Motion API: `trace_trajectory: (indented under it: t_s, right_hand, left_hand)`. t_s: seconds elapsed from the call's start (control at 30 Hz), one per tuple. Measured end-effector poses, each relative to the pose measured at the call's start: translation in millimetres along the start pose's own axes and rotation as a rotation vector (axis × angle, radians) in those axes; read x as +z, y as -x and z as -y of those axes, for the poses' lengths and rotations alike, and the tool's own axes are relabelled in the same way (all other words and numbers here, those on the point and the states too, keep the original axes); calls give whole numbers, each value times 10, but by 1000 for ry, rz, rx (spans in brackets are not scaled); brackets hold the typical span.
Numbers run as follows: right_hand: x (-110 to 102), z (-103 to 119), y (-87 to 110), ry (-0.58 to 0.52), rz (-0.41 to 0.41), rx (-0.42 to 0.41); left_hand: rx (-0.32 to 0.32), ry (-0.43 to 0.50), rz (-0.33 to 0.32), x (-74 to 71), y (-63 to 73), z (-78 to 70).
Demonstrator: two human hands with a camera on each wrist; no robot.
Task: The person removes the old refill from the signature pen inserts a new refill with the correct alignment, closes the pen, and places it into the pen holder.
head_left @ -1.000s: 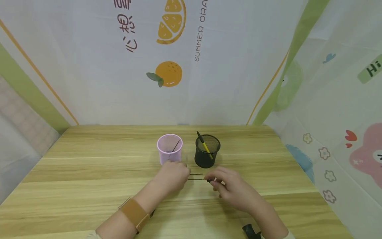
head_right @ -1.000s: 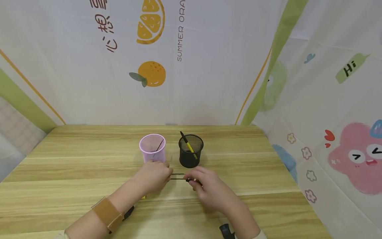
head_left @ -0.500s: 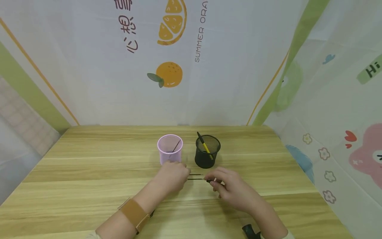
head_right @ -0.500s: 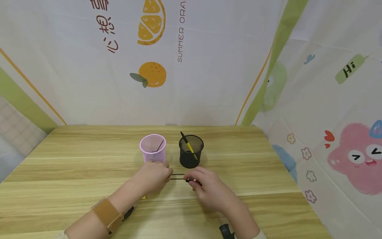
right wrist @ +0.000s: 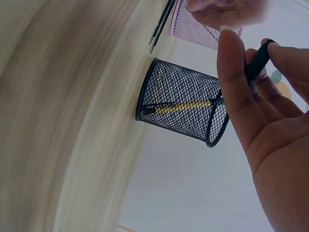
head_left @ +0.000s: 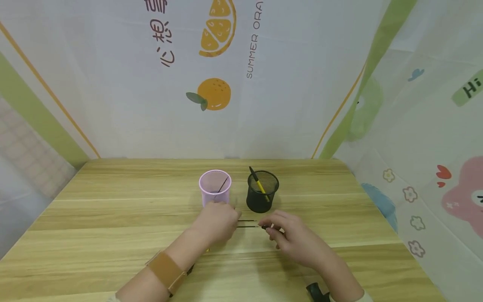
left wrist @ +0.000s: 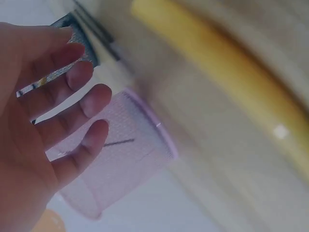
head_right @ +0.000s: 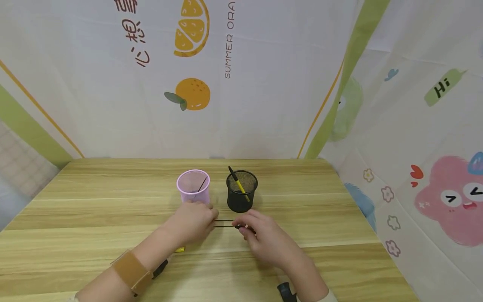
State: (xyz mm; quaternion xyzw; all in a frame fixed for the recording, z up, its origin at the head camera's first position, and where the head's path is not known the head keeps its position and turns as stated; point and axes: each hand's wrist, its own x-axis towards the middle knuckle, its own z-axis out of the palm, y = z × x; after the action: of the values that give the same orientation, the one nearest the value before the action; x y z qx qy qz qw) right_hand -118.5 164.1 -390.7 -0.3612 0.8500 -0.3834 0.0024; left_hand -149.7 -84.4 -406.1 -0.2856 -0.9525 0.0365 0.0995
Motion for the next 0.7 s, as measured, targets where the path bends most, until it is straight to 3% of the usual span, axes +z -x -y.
trace_trajectory:
  t_s: [0.13,0.3,0.4,0.53,0.7]
  right_hand:
    - [-11,9,-3,-31,-6,2]
    - [-21,29,-1,-50,2,51]
    - [-32,40,0,-51,18,88]
    - [-40,50,-6,-42,29,103]
    - [-43,66,-20,-50,31,149]
  left_hand:
    - [37,-9,-113,-133,-40,58]
    - [42,3,-226,-437,-143,168]
    - [0,46,-201,-628,-207,261]
    - [-102,101,-100,-822,-288,410]
    - [-153,142,-21,-912,-375,561]
